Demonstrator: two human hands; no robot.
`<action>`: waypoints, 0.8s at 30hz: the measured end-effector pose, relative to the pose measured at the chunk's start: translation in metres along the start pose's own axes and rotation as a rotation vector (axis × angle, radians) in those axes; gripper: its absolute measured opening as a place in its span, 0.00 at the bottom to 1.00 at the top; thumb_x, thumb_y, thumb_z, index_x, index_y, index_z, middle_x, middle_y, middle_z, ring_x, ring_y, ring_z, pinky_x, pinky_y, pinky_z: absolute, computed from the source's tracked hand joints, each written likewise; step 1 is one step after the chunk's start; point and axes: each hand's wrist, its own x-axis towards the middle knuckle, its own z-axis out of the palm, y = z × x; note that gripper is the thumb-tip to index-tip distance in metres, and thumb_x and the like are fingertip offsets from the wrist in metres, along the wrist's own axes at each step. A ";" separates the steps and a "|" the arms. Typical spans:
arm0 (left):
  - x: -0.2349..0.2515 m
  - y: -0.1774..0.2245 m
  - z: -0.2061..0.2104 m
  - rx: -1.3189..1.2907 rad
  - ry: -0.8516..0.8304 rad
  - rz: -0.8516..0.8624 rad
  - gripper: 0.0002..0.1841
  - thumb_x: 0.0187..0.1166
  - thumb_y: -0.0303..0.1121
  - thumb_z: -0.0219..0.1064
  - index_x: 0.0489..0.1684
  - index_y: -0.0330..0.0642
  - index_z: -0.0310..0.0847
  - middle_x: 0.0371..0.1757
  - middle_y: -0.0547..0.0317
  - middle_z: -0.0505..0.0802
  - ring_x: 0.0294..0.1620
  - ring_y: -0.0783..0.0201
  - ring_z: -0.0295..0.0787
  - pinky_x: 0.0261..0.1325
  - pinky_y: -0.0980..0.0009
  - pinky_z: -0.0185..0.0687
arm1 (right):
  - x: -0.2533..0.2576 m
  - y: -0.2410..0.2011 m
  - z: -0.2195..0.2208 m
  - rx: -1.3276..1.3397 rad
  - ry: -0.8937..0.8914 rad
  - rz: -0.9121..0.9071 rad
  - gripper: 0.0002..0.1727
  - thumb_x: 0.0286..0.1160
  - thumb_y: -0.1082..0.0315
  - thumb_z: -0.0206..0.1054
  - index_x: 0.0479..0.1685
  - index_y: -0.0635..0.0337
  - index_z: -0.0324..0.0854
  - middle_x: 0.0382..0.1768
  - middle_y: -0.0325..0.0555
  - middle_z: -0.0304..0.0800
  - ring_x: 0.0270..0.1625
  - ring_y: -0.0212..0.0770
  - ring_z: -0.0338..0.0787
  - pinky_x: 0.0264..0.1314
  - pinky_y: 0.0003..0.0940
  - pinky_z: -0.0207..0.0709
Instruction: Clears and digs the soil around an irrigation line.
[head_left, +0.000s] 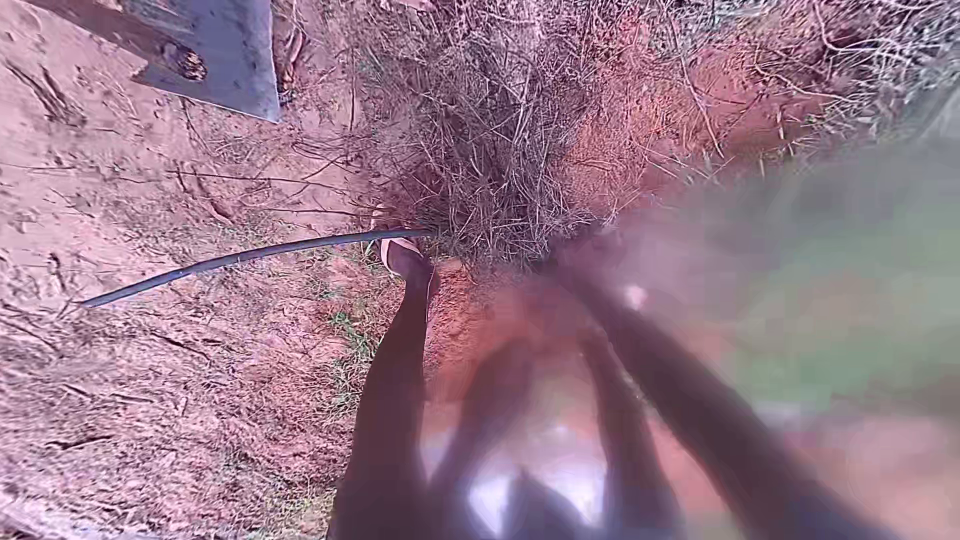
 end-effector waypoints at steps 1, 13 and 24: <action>0.001 -0.002 0.002 0.003 -0.002 -0.007 0.22 0.89 0.40 0.54 0.75 0.38 0.78 0.58 0.52 0.92 0.57 0.65 0.89 0.65 0.62 0.82 | 0.011 0.020 0.035 0.058 0.027 0.007 0.27 0.78 0.53 0.71 0.65 0.67 0.86 0.58 0.71 0.90 0.68 0.71 0.85 0.77 0.68 0.69; 0.004 -0.019 0.027 0.183 0.060 -0.011 0.24 0.88 0.40 0.53 0.74 0.33 0.75 0.57 0.50 0.92 0.54 0.68 0.88 0.61 0.66 0.83 | -0.056 0.129 0.028 0.213 -0.159 0.116 0.38 0.75 0.45 0.72 0.79 0.59 0.76 0.57 0.69 0.90 0.64 0.69 0.88 0.74 0.71 0.69; 0.021 -0.044 0.046 0.206 0.038 -0.075 0.22 0.88 0.37 0.50 0.73 0.29 0.70 0.52 0.57 0.88 0.46 0.73 0.88 0.52 0.72 0.87 | -0.188 0.260 0.033 0.558 0.130 0.415 0.33 0.69 0.52 0.76 0.71 0.61 0.81 0.52 0.66 0.92 0.60 0.67 0.89 0.69 0.71 0.71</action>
